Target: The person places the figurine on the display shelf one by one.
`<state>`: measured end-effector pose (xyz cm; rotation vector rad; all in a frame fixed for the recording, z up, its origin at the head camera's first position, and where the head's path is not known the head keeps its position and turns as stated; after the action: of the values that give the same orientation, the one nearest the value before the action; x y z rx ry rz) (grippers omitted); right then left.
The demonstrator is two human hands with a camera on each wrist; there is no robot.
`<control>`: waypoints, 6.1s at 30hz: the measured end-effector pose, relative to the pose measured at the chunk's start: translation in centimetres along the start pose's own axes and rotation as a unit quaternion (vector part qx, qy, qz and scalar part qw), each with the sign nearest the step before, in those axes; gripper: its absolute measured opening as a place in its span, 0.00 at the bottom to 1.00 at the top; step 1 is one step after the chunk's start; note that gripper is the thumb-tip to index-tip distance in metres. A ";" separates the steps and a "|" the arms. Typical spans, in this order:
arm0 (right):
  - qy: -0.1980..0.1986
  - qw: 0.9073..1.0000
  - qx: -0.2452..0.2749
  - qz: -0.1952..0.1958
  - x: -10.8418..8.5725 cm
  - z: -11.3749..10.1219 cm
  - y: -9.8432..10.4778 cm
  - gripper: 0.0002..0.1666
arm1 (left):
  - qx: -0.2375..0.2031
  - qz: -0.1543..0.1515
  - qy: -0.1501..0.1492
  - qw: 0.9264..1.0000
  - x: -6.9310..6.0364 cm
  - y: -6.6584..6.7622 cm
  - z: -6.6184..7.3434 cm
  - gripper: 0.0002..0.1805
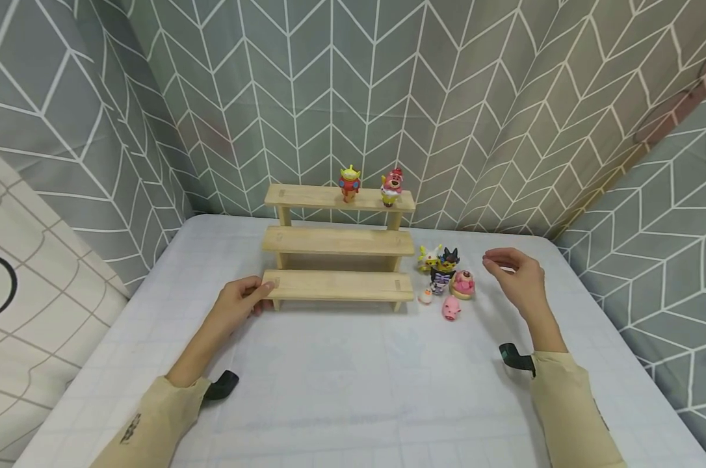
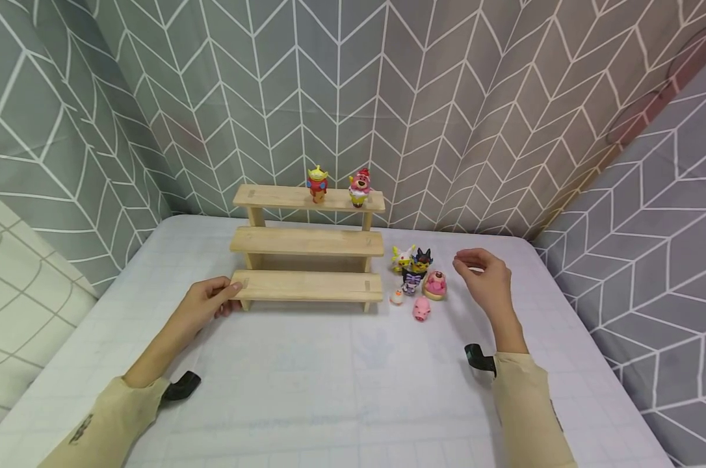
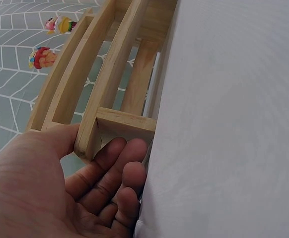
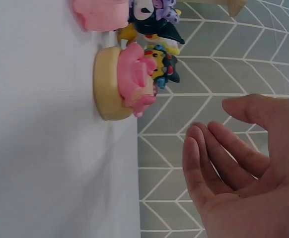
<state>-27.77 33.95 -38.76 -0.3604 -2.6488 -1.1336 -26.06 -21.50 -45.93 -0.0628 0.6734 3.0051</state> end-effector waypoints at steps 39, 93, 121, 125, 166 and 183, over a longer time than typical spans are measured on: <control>0.023 0.983 -0.029 -0.178 -0.3 2.2 -4.0 0.40 | -0.007 0.000 -0.012 1.000 0.0 0.0 0.0 0.21; 0.081 0.991 0.027 -0.099 0.2 -8.1 -4.4 0.37 | -0.002 0.004 -0.021 1.000 -0.3 0.0 0.2 0.21; 0.135 0.978 0.101 -0.120 0.3 -16.4 -9.5 0.34 | -0.009 0.004 -0.030 1.000 -0.3 0.0 0.3 0.21; 0.144 0.973 0.123 -0.129 0.3 -17.5 -10.3 0.33 | -0.016 0.003 -0.035 0.999 -0.3 -0.1 0.2 0.19; 0.205 0.937 0.215 -0.184 -0.6 -25.9 -18.3 0.34 | -0.027 0.008 -0.021 0.999 -0.4 -0.1 0.4 0.20; 0.230 0.954 0.143 -0.130 -0.1 -26.6 -21.5 0.35 | -0.032 0.002 -0.021 0.999 -0.2 -0.6 0.7 0.19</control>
<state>-31.27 0.11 -35.34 0.2847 -2.4250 -0.7570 -25.81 -20.68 -45.57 -0.0025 0.5752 3.0213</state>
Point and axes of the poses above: each hand's wrist, its own x-axis towards the middle knuckle, its own y-axis out of the back of the hand, z = x × y, the point moved 5 cm from there along x, towards the middle knuckle, and after that the axes turned 2 degrees about y, right-handed, at the moved point
